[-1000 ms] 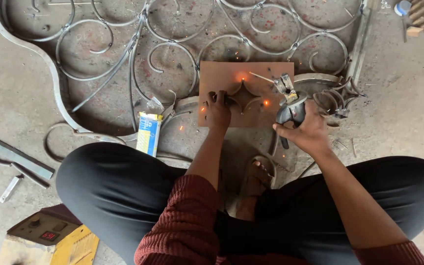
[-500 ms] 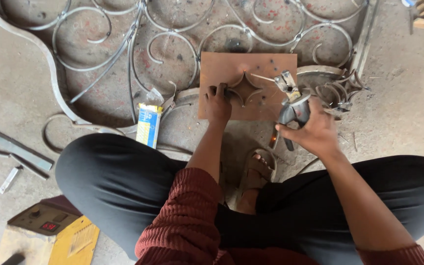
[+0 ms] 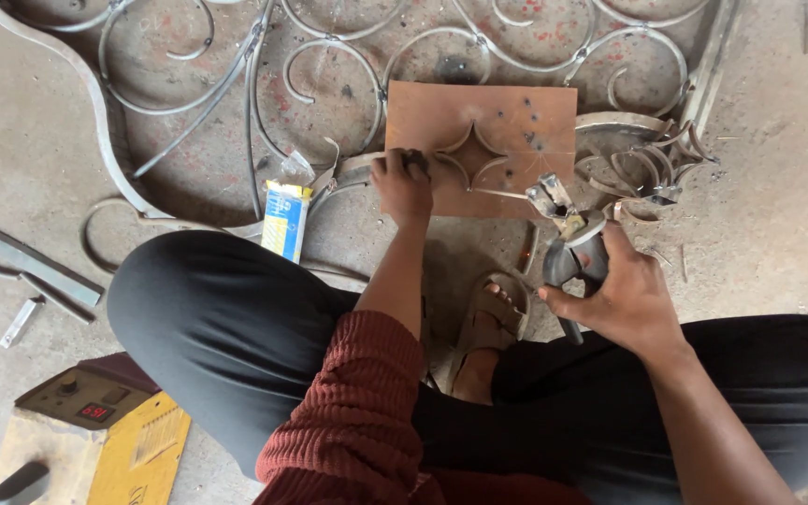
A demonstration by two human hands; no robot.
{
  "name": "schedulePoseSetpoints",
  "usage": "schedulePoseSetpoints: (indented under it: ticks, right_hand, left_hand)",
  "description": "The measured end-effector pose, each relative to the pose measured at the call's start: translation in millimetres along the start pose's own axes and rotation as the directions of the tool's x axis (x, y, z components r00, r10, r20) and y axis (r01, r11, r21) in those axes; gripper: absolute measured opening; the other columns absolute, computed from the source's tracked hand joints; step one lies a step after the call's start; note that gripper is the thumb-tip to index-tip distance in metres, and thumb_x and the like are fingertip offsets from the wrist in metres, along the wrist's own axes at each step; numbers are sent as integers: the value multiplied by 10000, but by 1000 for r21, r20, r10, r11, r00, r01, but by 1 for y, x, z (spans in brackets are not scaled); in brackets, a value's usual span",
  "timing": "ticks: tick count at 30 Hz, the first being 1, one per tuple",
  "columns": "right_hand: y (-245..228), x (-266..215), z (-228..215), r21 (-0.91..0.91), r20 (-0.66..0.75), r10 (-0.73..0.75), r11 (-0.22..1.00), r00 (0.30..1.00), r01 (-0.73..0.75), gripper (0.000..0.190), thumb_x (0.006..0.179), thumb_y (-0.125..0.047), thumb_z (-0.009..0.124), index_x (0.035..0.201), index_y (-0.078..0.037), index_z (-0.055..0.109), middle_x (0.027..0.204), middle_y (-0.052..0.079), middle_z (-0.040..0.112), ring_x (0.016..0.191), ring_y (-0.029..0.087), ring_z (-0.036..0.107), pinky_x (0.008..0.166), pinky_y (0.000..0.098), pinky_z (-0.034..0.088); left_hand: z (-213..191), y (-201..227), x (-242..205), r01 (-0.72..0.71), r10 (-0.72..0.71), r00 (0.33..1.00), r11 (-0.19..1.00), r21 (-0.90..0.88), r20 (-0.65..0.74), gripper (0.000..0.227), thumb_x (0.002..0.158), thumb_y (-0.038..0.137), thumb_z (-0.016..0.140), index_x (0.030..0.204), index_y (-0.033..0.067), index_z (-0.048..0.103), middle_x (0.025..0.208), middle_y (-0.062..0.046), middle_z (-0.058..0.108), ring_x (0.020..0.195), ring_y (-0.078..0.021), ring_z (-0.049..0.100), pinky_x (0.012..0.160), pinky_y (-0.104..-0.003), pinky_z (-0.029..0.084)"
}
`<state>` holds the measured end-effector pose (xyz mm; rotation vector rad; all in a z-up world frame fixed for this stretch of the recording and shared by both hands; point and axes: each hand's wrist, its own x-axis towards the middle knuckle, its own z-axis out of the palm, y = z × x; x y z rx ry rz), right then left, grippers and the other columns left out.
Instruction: The person is sitting on the floor, holding a small metal decoration piece against a metal plate and applying spot welds using a welding electrode holder. They use one hand to position the piece and the other to touch the electrode to the metal, creating sparks, and then they use their hands to check the alignment of the pieces.
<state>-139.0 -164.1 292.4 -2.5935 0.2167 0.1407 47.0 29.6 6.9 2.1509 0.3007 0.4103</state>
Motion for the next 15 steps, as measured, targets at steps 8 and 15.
schedulePoseSetpoints:
  ticks: [8,15]
  right_hand:
    - [3,1,6,12,-39,-61,998,997,62,626,622,-333,925,1055,-44,579,802,56,707,668,210,730,640,355,595]
    - [7,3,14,13,-89,-108,994,990,110,619,621,-348,935,1014,-45,566,785,36,674,625,189,698,608,354,584]
  left_hand:
    - [-5,-5,5,177,-183,973,983,-54,-140,223,873,157,555,1070,115,650,1126,-197,552,1085,-444,536,963,-557,451]
    - [-5,-6,5,225,-223,965,974,-6,-134,235,855,161,571,1072,130,658,1126,-198,549,1084,-440,537,924,-554,457]
